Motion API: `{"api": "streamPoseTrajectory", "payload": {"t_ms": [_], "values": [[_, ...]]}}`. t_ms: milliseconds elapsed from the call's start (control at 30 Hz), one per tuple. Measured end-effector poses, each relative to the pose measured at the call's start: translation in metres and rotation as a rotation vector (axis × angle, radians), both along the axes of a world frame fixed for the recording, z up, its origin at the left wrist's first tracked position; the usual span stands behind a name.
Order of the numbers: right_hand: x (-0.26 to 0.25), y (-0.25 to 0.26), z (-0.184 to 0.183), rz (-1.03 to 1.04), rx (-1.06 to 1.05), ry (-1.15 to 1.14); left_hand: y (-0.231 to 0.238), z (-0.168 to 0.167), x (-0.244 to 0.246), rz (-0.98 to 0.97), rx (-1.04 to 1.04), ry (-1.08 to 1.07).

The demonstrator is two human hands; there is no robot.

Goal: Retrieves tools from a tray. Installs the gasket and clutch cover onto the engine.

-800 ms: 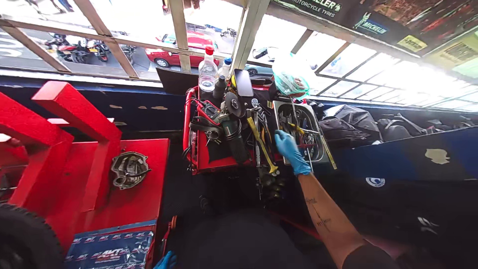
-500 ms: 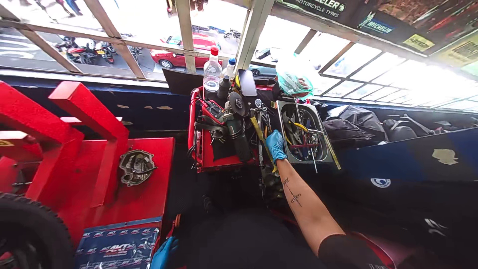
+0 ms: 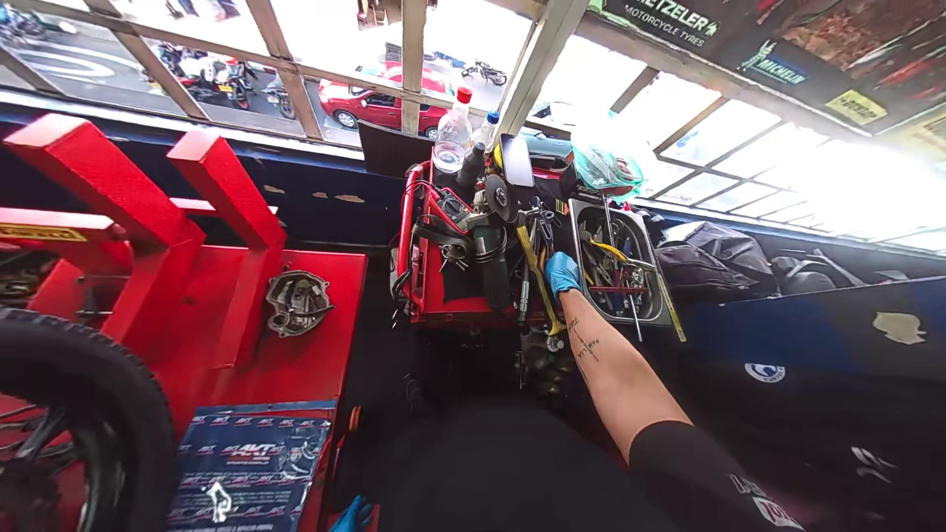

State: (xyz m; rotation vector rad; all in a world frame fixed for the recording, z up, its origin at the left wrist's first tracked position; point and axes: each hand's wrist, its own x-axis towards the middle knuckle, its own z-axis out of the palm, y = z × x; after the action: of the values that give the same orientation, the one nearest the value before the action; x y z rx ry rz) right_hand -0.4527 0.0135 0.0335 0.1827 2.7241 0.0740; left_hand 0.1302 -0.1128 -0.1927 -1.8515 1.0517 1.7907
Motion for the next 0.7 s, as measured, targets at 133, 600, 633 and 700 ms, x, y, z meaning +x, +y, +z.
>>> {"api": "streamPoseTrajectory", "payload": {"t_ms": [133,600,633,700], "values": [[0.002,-0.006,0.0,-0.015,0.015,0.017,-0.001,-0.006,-0.002,0.022,-0.011,0.034],[0.062,0.022,0.043,-0.107,-0.914,0.659,-0.048,0.058,-0.059,-0.236,-0.206,0.378],[0.069,0.023,0.057,-0.068,-0.97,0.653,-0.052,0.074,-0.072,-0.273,-0.242,0.463],[0.087,0.021,0.085,-0.032,-1.161,0.57,-0.058,0.106,-0.103,-0.318,-0.331,0.604]]}}
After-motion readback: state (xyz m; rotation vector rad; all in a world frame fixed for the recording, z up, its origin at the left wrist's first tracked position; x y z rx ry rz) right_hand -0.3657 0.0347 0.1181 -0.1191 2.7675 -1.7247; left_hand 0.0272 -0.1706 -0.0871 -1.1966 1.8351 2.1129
